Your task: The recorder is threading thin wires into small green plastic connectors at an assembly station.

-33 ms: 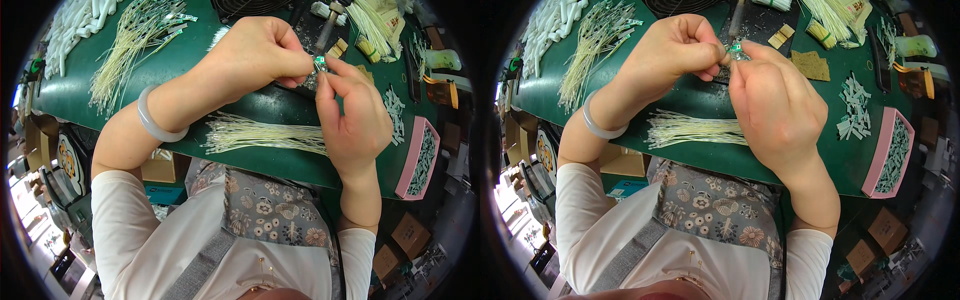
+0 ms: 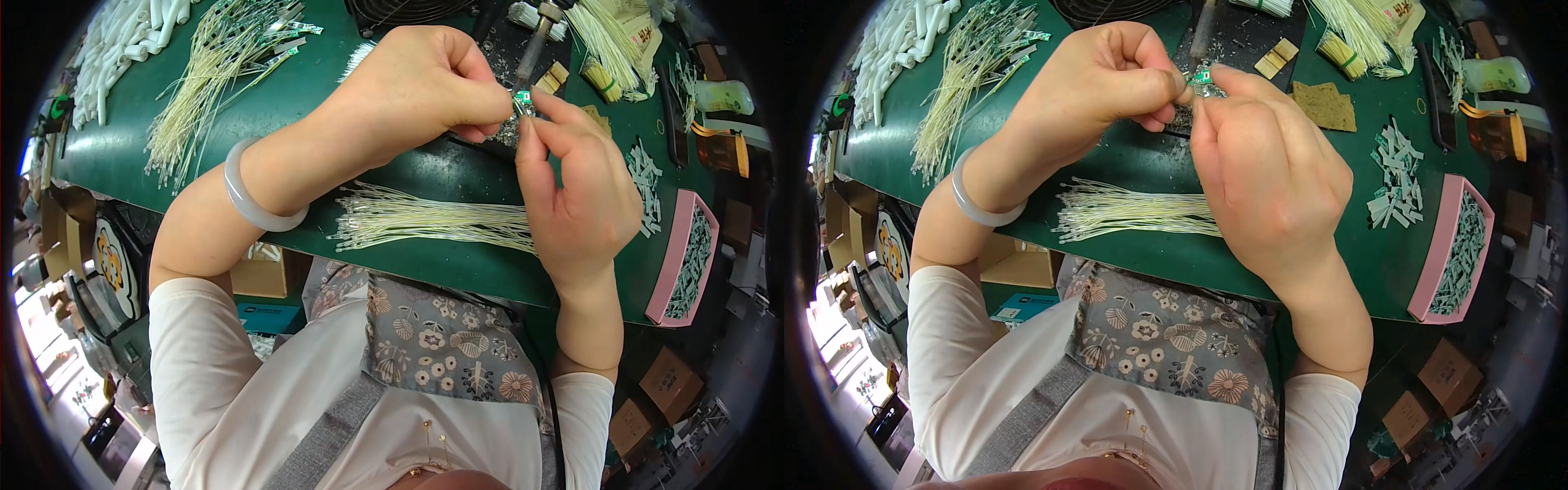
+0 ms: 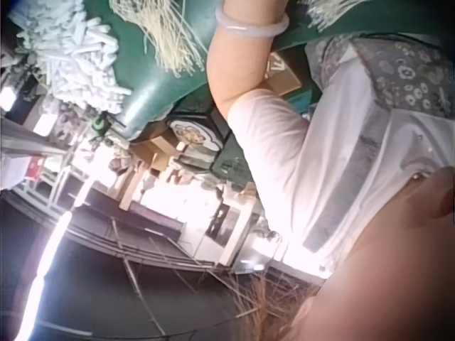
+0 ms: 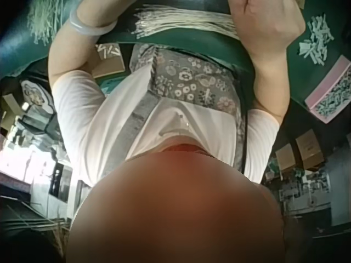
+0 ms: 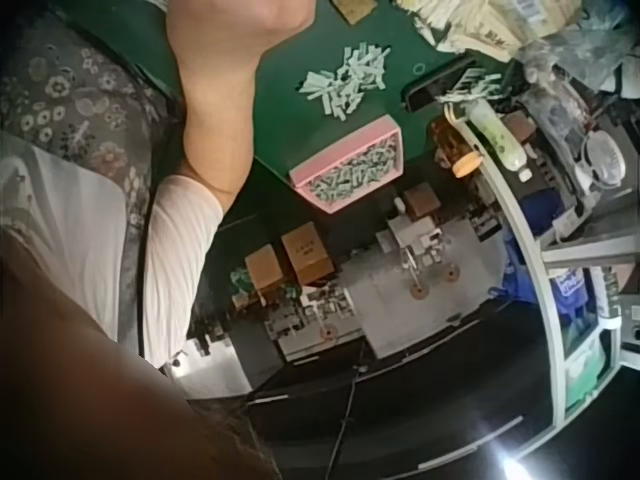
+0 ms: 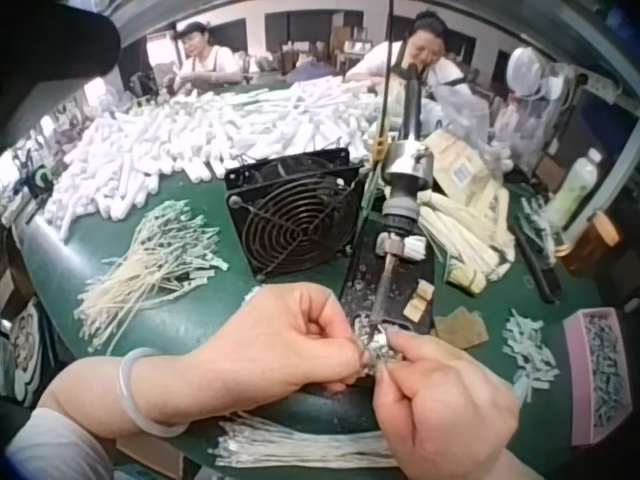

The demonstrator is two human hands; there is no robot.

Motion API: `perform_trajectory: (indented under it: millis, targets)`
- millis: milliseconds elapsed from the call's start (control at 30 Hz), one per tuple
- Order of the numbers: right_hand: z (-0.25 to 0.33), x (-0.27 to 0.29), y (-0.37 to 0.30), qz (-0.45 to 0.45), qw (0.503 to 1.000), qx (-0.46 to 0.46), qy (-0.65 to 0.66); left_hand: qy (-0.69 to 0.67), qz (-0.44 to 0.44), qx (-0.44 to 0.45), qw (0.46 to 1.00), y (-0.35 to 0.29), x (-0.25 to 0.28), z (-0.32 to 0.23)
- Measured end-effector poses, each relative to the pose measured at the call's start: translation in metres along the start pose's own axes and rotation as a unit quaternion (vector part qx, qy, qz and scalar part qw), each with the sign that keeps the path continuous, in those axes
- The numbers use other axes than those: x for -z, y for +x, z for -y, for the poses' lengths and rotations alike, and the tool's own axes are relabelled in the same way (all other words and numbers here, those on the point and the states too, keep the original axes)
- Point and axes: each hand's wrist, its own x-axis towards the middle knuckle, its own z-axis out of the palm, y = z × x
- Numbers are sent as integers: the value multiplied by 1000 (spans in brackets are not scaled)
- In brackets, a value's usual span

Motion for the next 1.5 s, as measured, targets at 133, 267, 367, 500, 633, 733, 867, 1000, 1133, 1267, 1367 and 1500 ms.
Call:
perform_trajectory:
  millis: [133, 267, 367, 500, 633, 733, 867, 1000, 1133, 1267, 1367, 1500]
  targets:
    - [-2, -2, -1, -7, 1000, 9, -6, 11, 0, 1, 1000, -1, 0, -2]
    - [-4, -2, -1, -4, 1000, 4, -6, 45, -6, -19, 999, 1, 2, 3]
    - [-6, 4, 3, 24, 999, -18, 23, 90, -10, -30, 995, 1, 2, 3]
    - [-5, 17, 1, 66, 981, -154, 94, 160, -17, -37, 986, 0, 2, 8]
    - [-11, 22, -9, 58, 915, -270, 294, 189, -23, -51, 980, -7, -1, 9]
    - [-3, 25, -11, 123, 878, -379, 264, 220, -26, -97, 970, -18, -6, 13]
    - [-3, 17, -16, 219, 856, -352, 307, 291, -35, -165, 942, -30, -10, 12]
    - [-2, 20, -13, 260, 842, -314, 352, 360, -15, -243, 901, -32, -7, 7]
    - [-8, 22, -18, 226, 846, -318, 363, 236, -61, -244, 939, -35, 3, 6]
    - [-12, 28, -13, 198, 844, -343, 361, 492, 42, -196, 847, -58, 33, 4]
    - [-10, 25, -17, 198, 848, -325, 368, 486, 82, -155, 856, -69, 35, 22]
    - [-12, 23, -19, 201, 853, -321, 360, 510, 92, -169, 839, -65, 35, 23]
